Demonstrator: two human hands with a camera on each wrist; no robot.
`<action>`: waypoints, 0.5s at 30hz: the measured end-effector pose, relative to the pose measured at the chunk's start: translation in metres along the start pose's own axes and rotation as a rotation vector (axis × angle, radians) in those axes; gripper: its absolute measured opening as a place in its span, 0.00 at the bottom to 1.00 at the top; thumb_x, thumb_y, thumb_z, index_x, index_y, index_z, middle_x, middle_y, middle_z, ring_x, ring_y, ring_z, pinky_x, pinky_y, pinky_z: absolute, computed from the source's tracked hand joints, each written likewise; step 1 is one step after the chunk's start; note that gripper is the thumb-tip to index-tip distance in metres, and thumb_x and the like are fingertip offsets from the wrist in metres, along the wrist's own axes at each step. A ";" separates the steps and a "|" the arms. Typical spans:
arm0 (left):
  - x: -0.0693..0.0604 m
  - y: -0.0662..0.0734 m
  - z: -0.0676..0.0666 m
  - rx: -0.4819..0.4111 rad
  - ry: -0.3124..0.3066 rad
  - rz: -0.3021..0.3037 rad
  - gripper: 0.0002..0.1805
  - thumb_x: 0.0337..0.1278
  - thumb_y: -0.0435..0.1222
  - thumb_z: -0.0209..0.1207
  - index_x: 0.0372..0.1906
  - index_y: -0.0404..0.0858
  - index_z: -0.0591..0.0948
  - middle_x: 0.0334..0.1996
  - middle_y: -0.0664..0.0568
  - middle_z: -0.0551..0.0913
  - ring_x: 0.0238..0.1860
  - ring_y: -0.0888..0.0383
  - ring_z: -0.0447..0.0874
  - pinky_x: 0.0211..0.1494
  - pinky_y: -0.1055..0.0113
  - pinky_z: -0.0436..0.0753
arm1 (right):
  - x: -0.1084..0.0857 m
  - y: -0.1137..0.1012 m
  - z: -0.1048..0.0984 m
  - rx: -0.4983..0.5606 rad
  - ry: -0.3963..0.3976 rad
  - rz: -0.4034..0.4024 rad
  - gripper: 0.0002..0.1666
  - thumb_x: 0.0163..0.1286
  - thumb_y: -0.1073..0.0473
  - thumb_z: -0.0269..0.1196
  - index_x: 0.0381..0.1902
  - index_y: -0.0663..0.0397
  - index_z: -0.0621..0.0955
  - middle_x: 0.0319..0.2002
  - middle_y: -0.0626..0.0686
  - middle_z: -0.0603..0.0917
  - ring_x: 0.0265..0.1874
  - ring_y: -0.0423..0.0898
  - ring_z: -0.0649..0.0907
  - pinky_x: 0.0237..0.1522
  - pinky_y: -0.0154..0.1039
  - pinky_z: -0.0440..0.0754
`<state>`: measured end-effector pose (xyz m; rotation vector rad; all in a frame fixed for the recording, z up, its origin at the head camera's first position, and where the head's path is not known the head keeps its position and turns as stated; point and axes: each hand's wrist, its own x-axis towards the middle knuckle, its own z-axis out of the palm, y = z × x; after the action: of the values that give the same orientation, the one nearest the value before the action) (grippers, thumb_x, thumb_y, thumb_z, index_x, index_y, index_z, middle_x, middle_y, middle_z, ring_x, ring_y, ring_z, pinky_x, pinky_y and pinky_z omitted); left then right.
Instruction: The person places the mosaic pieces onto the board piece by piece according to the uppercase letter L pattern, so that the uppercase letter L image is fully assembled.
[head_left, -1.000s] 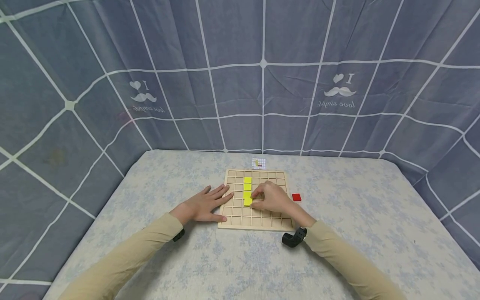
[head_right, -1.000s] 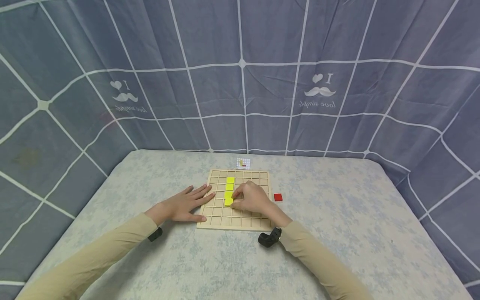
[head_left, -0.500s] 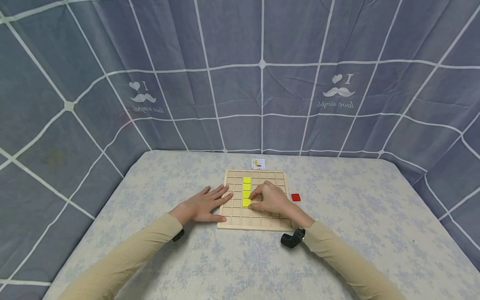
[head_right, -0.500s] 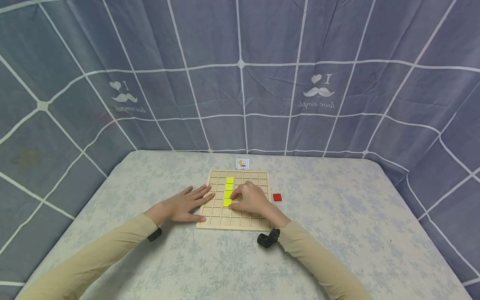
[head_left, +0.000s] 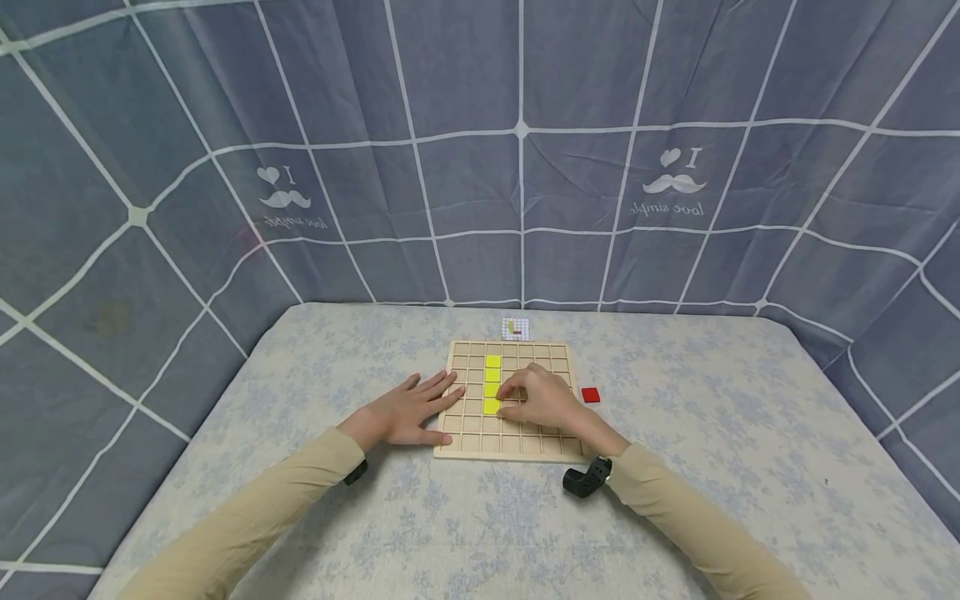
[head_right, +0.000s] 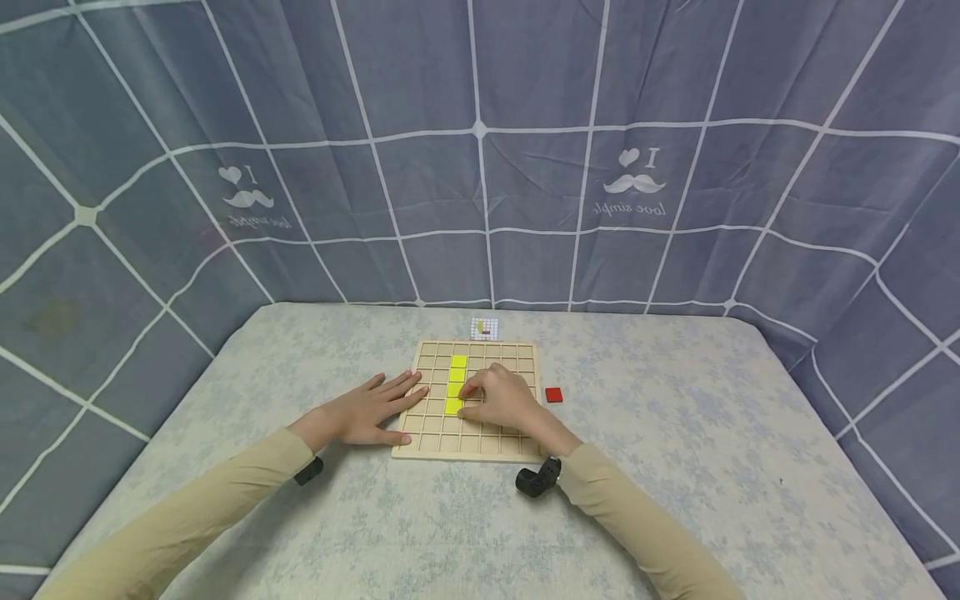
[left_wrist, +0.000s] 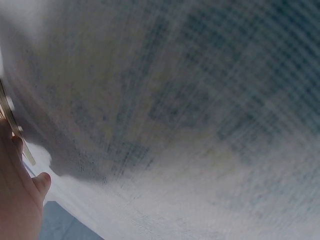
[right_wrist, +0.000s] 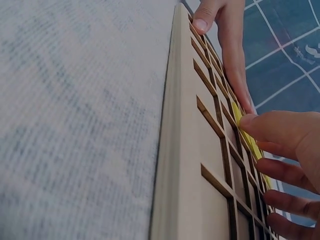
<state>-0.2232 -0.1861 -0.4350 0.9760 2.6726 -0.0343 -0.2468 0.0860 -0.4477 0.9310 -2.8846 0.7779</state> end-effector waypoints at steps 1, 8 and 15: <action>0.000 0.000 0.000 -0.001 -0.003 -0.001 0.46 0.62 0.67 0.42 0.78 0.51 0.45 0.79 0.51 0.40 0.79 0.51 0.37 0.77 0.43 0.46 | -0.001 0.001 -0.001 0.006 0.005 -0.003 0.13 0.53 0.46 0.73 0.36 0.39 0.88 0.39 0.39 0.87 0.39 0.38 0.77 0.38 0.37 0.78; 0.000 0.000 0.001 -0.005 -0.001 -0.005 0.46 0.62 0.67 0.42 0.78 0.52 0.45 0.79 0.51 0.39 0.79 0.51 0.36 0.78 0.44 0.45 | -0.012 0.011 -0.015 0.026 0.048 0.006 0.14 0.54 0.47 0.73 0.39 0.40 0.88 0.39 0.40 0.86 0.40 0.41 0.78 0.37 0.36 0.77; -0.001 0.001 -0.002 -0.007 0.005 0.010 0.45 0.63 0.66 0.43 0.78 0.51 0.46 0.78 0.49 0.40 0.79 0.50 0.37 0.78 0.44 0.45 | -0.025 0.029 -0.032 0.041 0.101 -0.014 0.13 0.57 0.50 0.72 0.40 0.44 0.88 0.38 0.44 0.85 0.39 0.44 0.79 0.37 0.38 0.78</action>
<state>-0.2222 -0.1852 -0.4330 0.9880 2.6706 -0.0198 -0.2461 0.1349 -0.4363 0.8870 -2.7832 0.8601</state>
